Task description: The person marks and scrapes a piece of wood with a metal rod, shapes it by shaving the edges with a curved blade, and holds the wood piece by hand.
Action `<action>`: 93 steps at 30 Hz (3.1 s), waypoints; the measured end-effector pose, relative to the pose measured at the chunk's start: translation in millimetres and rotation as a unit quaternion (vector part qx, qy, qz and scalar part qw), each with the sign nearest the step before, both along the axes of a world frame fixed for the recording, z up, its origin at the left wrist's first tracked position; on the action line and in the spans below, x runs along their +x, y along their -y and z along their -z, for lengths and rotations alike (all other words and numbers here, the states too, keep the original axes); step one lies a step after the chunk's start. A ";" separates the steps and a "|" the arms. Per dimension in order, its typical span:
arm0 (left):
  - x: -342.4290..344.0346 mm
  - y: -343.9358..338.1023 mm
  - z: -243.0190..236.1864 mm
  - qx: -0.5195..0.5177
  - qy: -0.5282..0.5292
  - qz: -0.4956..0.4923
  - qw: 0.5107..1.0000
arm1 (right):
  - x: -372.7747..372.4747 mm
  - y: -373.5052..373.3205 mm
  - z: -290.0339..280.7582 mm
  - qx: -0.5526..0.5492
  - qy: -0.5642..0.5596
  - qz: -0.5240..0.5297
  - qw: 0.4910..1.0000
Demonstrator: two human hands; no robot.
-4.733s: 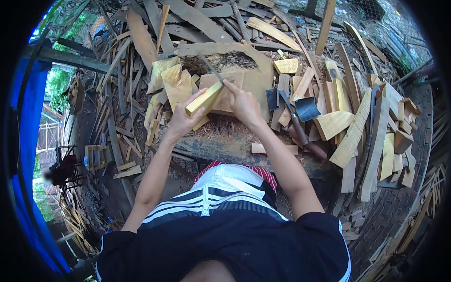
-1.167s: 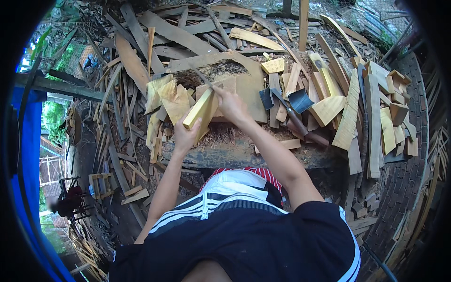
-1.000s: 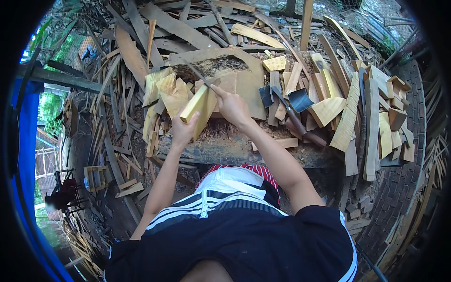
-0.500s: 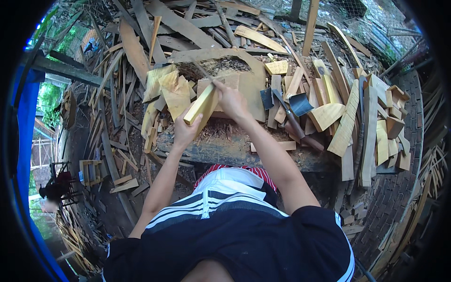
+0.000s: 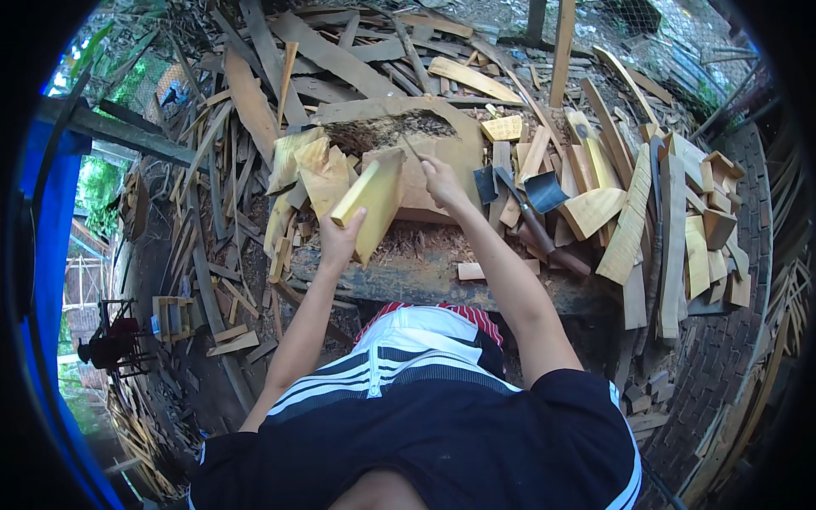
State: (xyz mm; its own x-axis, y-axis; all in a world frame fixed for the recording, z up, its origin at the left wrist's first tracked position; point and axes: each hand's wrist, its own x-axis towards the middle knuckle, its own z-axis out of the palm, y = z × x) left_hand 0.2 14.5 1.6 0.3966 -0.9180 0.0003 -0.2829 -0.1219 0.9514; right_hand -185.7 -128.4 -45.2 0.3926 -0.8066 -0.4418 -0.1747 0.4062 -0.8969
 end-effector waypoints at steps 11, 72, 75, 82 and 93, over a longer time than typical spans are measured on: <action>22.3 30.1 -3.8 0.069 -0.612 -0.206 0.761 | -4.1 -55.4 12.4 0.076 0.032 0.081 0.993; 37.3 79.1 -41.0 0.018 0.095 0.154 0.983 | 31.4 -23.3 -85.0 -0.377 -0.210 -0.053 0.901; 22.8 77.4 -49.7 0.009 0.056 0.146 0.988 | 25.8 -14.6 -79.2 -0.356 -0.178 -0.035 0.917; 9.7 81.3 -54.5 0.036 -0.119 0.002 0.992 | 59.6 2.4 -41.2 -0.335 -0.051 0.021 0.941; 8.7 94.4 -55.7 0.037 -0.304 -0.058 0.950 | 66.3 -19.3 -49.0 -0.327 -0.082 0.006 0.942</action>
State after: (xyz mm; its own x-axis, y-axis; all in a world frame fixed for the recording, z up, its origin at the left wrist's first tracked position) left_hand 8.8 -79.9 57.2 0.4024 -0.8562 -0.3240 0.3350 -0.1916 0.9225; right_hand -119.5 -109.1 3.9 0.3516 -0.9312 0.0960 -0.3320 -0.2199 -0.9173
